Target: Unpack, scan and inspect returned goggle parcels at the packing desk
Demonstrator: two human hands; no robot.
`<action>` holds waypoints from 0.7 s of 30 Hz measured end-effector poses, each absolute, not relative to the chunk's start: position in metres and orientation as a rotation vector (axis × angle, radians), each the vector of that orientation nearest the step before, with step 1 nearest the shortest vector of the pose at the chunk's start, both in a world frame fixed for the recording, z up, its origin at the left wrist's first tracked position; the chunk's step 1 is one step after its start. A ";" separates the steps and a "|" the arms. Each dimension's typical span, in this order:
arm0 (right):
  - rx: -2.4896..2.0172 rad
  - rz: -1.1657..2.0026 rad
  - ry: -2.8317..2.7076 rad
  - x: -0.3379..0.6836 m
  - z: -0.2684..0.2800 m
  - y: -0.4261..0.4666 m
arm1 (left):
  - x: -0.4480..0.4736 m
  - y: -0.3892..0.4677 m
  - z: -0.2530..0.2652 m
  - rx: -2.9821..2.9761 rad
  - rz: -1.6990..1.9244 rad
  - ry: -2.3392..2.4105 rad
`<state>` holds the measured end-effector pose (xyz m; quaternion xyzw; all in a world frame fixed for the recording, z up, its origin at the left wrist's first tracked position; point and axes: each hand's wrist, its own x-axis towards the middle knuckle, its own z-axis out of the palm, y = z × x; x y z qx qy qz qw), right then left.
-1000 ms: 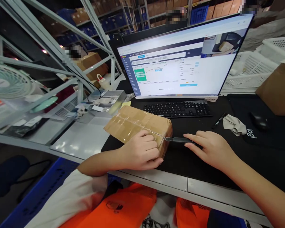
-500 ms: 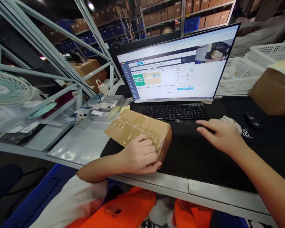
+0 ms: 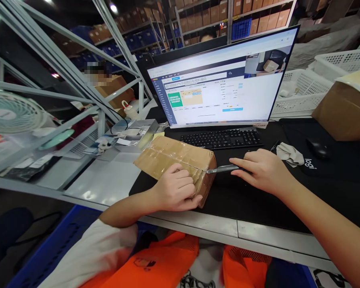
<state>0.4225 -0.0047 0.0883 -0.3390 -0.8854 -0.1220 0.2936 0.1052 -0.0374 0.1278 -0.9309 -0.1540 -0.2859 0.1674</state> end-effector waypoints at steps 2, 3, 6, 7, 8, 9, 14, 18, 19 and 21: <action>-0.967 -0.397 -2.317 0.433 0.084 0.003 | 0.106 -0.036 0.128 -2.642 -0.815 -0.418; -1.053 -0.413 -2.271 0.440 0.082 0.008 | 0.105 -0.036 0.129 -2.639 -0.821 -0.403; -1.371 -0.317 -1.960 0.454 0.073 0.020 | 0.092 -0.037 0.133 -2.653 -0.849 -0.327; -1.454 -0.227 -1.841 0.453 0.070 0.024 | 0.084 -0.038 0.136 -2.661 -0.867 -0.301; -1.519 -0.116 -1.739 0.449 0.068 0.028 | 0.073 -0.040 0.140 -2.674 -0.888 -0.284; -1.564 0.008 -1.663 0.440 0.066 0.031 | 0.060 -0.042 0.143 -2.693 -0.916 -0.287; -1.372 0.801 -1.689 0.345 0.060 0.047 | -0.027 -0.060 0.150 -2.681 -1.340 -0.697; -1.027 1.271 -1.535 0.247 0.060 0.055 | -0.092 -0.074 0.130 -2.034 -2.162 -1.261; -0.952 1.370 -1.462 0.226 0.061 0.055 | -0.105 -0.079 0.124 -1.835 -2.313 -1.419; -0.825 1.522 -1.354 0.192 0.063 0.053 | -0.126 -0.088 0.111 -1.523 -2.449 -1.733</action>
